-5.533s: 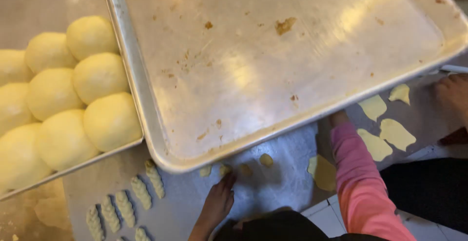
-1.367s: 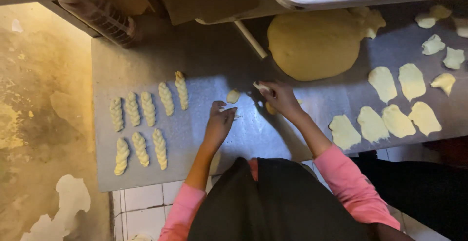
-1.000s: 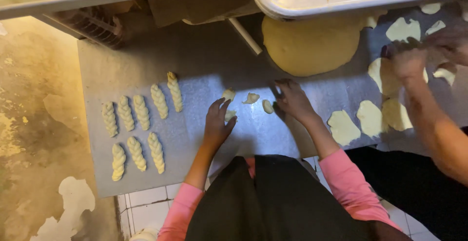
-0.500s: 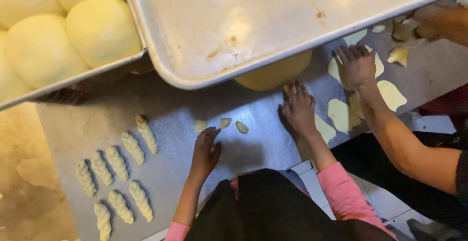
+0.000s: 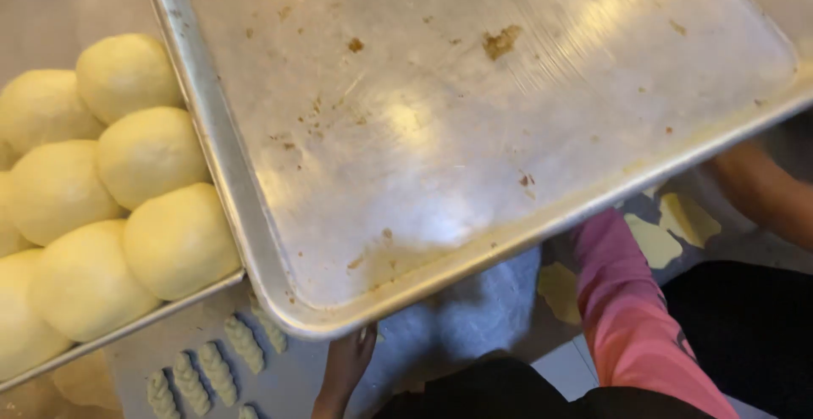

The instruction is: Braiding strips of dough into loaves and placing them on a tray.

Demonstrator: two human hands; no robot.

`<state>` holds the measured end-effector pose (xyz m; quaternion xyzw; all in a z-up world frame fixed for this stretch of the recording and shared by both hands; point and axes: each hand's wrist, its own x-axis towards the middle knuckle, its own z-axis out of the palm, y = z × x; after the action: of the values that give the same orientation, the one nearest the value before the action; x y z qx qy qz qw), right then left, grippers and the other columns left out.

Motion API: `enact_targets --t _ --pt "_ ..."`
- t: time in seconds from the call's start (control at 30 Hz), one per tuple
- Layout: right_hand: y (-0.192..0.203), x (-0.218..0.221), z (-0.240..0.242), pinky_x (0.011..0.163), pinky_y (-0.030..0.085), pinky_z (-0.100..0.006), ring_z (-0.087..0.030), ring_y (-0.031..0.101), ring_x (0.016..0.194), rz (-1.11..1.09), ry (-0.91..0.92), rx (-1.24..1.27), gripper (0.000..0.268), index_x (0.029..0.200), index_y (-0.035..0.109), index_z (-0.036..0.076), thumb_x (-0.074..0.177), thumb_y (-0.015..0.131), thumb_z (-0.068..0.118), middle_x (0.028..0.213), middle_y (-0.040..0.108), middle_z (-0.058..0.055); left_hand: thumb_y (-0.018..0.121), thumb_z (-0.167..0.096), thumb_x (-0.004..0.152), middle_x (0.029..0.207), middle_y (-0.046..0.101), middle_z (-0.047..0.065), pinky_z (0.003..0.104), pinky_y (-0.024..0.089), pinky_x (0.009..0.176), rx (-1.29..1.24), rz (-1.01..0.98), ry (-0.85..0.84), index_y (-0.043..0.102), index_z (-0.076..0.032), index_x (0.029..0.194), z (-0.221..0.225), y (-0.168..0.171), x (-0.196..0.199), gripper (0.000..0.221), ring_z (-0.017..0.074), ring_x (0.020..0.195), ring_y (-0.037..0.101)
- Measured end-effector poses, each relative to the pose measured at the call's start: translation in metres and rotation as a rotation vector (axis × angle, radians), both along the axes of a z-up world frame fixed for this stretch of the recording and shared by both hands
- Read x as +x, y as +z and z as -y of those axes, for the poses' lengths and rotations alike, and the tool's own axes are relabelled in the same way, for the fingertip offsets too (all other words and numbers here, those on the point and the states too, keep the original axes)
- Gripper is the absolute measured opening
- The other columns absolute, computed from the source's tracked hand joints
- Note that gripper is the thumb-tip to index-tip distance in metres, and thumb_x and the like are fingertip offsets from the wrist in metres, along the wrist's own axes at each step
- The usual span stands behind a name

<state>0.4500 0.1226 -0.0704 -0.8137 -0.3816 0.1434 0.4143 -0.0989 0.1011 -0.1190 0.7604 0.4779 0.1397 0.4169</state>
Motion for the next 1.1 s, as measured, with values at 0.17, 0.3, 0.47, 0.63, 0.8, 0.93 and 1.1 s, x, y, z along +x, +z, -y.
enact_targets --t 0.17,0.3,0.47,0.63,0.8,0.93,1.1 --pt "0.003 0.048 -0.068 0.110 0.053 -0.042 -0.030 0.066 0.128 -0.025 0.080 0.129 0.043 0.137 0.061 0.006 0.102 0.066 0.031 0.135 0.067 -0.016 0.068 -0.013 0.089 0.126 0.069 0.022 0.047 0.047 0.103 0.174 0.135 0.039 0.069 -0.003 0.122 -0.002 -0.034 -0.025 0.034 0.0398 0.123 0.063" --pt "0.002 0.073 -0.082 0.112 0.052 -0.041 -0.029 0.065 0.129 -0.058 0.122 0.177 0.043 0.141 0.057 0.005 0.106 0.064 0.029 0.138 0.065 -0.017 0.068 -0.013 0.089 0.124 0.070 0.021 0.046 0.049 0.102 0.118 0.142 0.094 0.069 -0.003 0.121 0.011 -0.032 -0.029 0.034 0.0386 0.120 0.064" --pt "0.006 0.100 -0.058 0.114 0.051 -0.041 -0.028 0.063 0.132 -0.090 0.123 0.235 0.044 0.146 0.053 0.004 0.110 0.062 0.027 0.142 0.063 -0.017 0.067 -0.013 0.088 0.121 0.071 0.020 0.045 0.050 0.100 0.047 0.159 0.111 0.068 -0.003 0.121 0.017 -0.032 -0.017 0.034 0.0372 0.117 0.066" --pt "0.012 0.122 -0.032 0.116 0.051 -0.040 -0.026 0.062 0.134 -0.117 0.126 0.324 0.045 0.151 0.048 0.003 0.114 0.061 0.026 0.147 0.060 -0.018 0.066 -0.012 0.089 0.109 0.071 0.018 0.045 0.053 0.093 0.029 0.011 0.023 0.067 -0.005 0.114 0.011 0.027 0.022 0.026 0.0376 0.105 0.066" --pt "0.027 0.131 0.008 0.118 0.050 -0.040 -0.025 0.061 0.136 -0.133 0.117 0.432 0.046 0.155 0.043 0.002 0.118 0.059 0.024 0.151 0.058 -0.018 0.062 -0.005 0.090 0.118 0.069 0.017 0.045 0.050 0.088 0.356 0.279 -0.198 0.065 -0.004 0.126 0.018 0.078 0.051 0.037 0.0368 0.102 0.064" --pt "0.042 0.136 0.038 0.119 0.049 -0.040 -0.024 0.060 0.137 -0.133 0.102 0.501 0.047 0.158 0.040 0.002 0.120 0.058 0.023 0.153 0.056 -0.018 0.060 -0.005 0.091 0.115 0.071 0.013 0.041 0.050 0.087 0.119 0.214 -0.164 0.068 -0.008 0.123 0.036 0.109 0.068 0.033 0.0333 0.097 0.065" --pt "0.113 0.089 0.070 0.070 0.045 -0.021 -0.010 0.059 0.085 -0.122 0.154 0.444 0.018 0.129 0.043 0.002 0.119 0.057 0.003 0.103 0.062 -0.015 0.061 -0.005 0.094 0.114 0.071 0.010 0.040 0.050 0.090 0.246 0.350 -0.284 0.066 -0.007 0.124 0.052 0.107 0.074 0.030 0.0305 0.103 0.068"
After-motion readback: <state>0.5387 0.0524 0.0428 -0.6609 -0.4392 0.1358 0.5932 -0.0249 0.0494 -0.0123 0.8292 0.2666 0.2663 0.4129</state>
